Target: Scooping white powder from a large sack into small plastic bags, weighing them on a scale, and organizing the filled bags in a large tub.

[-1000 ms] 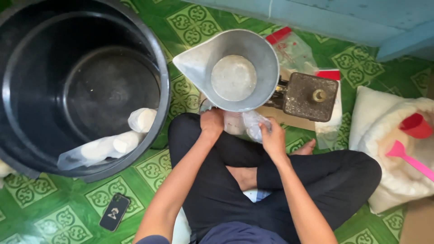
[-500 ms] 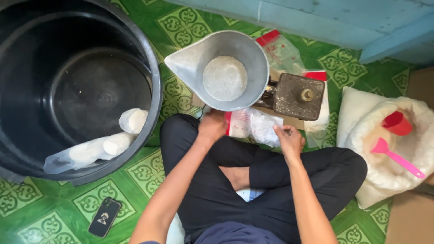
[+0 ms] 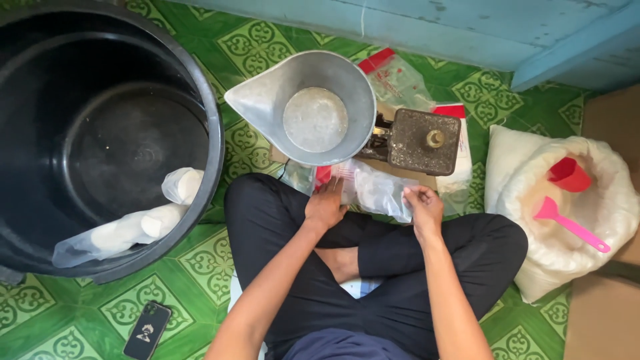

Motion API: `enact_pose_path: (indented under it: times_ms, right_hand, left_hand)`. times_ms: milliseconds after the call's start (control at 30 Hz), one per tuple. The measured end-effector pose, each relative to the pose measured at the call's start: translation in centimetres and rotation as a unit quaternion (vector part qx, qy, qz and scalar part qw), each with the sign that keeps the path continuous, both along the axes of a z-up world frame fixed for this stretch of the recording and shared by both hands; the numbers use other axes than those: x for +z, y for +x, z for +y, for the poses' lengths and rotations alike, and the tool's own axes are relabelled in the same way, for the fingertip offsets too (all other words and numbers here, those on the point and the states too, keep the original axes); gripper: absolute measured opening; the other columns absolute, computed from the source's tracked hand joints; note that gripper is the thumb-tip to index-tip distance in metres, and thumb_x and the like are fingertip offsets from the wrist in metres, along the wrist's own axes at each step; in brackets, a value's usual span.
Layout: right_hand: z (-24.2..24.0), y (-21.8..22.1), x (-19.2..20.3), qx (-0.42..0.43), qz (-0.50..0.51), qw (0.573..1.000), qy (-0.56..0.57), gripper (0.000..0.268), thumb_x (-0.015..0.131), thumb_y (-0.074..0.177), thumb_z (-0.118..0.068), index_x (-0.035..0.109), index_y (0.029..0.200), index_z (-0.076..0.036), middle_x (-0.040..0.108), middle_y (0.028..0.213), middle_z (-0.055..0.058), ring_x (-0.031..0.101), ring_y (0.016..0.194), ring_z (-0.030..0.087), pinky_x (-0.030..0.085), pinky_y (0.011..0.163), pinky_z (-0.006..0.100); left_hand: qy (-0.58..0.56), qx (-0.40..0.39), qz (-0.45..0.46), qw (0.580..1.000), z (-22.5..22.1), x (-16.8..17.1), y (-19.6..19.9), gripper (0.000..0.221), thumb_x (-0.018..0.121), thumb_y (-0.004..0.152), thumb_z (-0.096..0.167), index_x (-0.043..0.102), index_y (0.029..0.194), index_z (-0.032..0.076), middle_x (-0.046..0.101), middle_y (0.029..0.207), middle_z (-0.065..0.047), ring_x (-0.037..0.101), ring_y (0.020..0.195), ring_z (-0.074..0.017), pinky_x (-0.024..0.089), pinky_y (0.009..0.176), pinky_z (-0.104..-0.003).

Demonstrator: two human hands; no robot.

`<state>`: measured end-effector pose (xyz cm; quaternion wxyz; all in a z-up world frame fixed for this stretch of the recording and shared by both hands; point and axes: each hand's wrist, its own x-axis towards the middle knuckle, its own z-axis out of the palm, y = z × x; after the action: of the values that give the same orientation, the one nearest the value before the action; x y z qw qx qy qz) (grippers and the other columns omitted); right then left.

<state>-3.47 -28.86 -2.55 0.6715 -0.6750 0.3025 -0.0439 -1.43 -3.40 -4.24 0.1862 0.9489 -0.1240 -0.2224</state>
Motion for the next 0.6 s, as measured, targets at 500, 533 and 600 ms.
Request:
enact_pose_path:
  times_ms: [500,533,600]
  right_hand:
    - [2.8,-1.0,3.2,0.03,0.111,0.977,-0.182,0.041,0.055,0.098,-0.056,0.069,0.121,-0.025,0.025,0.15,0.037,0.022,0.143,0.05,0.01,0.12,0.05]
    - [3.2,-1.2,2.3,0.034,0.109,0.977,-0.179,0.041,0.055,0.098,-0.056,0.069,0.121,-0.025,0.025,0.15,0.037,0.022,0.143,0.05,0.01,0.12,0.05]
    - [3.7,-1.7,0.8,0.126,0.032,0.985,-0.114,0.044,0.064,0.098,-0.038,0.065,0.124,-0.004,0.059,0.127,0.025,0.053,0.123,0.032,0.039,0.107,0.045]
  left_hand:
    - [-0.148,-0.062,-0.043,0.986,1.6,5.5,-0.8,0.066,0.065,0.084,0.017,0.043,0.144,0.005,0.051,0.143,-0.015,0.052,0.128,-0.0329,0.046,0.101,-0.049]
    - [-0.145,-0.058,-0.044,0.987,1.9,5.9,-0.7,0.066,0.065,0.084,0.017,0.043,0.144,0.005,0.051,0.143,-0.015,0.052,0.128,-0.0329,0.046,0.101,-0.049]
    - [-0.187,-0.063,-0.012,0.98,2.1,6.5,-0.6,0.064,0.06,0.085,0.015,0.04,0.145,0.009,0.048,0.145,-0.013,0.054,0.125,-0.036,0.046,0.102,-0.05]
